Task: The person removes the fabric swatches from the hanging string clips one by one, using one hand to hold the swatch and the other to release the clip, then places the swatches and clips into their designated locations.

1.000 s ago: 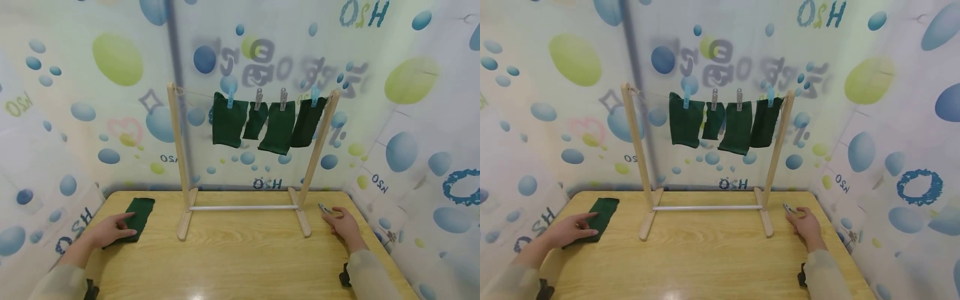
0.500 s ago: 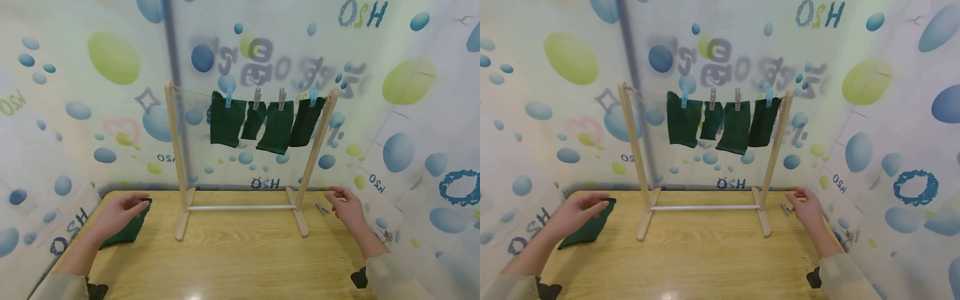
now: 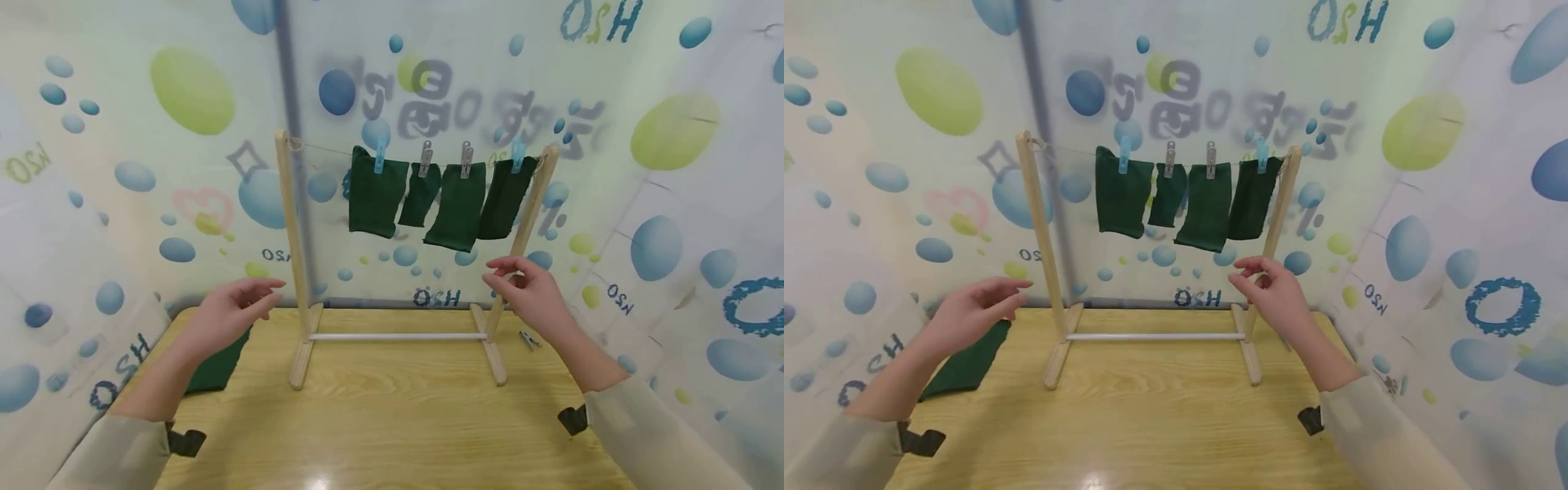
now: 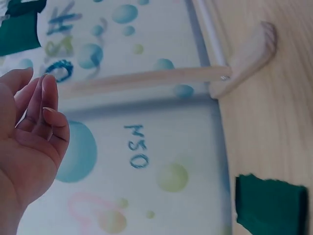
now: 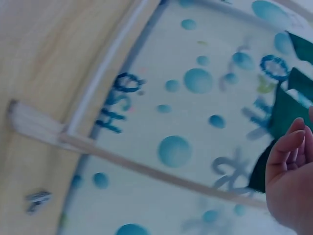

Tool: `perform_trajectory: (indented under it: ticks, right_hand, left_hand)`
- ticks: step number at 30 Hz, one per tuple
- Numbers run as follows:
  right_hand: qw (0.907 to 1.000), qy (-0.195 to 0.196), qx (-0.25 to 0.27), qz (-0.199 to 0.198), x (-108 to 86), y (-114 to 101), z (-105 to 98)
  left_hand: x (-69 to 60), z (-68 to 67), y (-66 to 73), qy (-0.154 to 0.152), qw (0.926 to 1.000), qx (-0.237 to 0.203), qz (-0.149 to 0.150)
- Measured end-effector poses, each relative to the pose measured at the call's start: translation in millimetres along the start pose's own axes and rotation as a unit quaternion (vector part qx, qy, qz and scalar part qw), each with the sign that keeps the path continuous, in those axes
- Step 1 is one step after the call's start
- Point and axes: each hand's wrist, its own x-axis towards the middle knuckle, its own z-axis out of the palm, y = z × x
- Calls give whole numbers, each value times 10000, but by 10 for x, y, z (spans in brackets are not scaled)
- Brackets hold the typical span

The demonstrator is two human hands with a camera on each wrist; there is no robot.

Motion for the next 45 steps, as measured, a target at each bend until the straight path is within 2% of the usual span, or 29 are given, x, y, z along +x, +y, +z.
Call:
perform_trajectory:
  ticks: [7, 15, 20, 24, 29, 32, 36, 40, 43, 45]
  right_hand:
    - [9972, -244, -80, -709, 262, -638, 67]
    - [9942, -329, -8, -1028, 504, -1193, 258]
    - [9927, -389, -25, -1139, 643, -1470, 354]
    - [9913, -384, -58, -1256, 760, -1641, 417]
    - [9904, -393, 28, -1326, 892, -1848, 515]
    - [9899, -415, 87, -1353, 962, -1950, 572]
    - [9907, -510, 188, -1247, 1045, -2009, 635]
    - [9927, -597, 263, -1016, 1116, -2033, 690]
    - [9937, -669, 268, -856, 1149, -2060, 725]
    - [9940, -705, 269, -790, 1159, -2080, 745]
  left_hand:
    - [221, 30, 377, 161, 9989, -40, 431]
    - [523, 102, 707, 213, 9968, -190, 740]
    - [778, 127, 880, 304, 9945, -289, 962]
    - [973, 139, 997, 390, 9939, -425, 940]
    - [1172, 157, 1184, 416, 9941, -664, 743]
    - [1286, 174, 1302, 460, 9925, -963, 595]
    - [1400, 221, 1421, 655, 9834, -1642, 410]
    - [1460, 279, 1467, 924, 9671, -2353, 282]
    - [1477, 309, 1460, 1074, 9574, -2666, 269]
    - [1480, 320, 1443, 1134, 9544, -2747, 291]
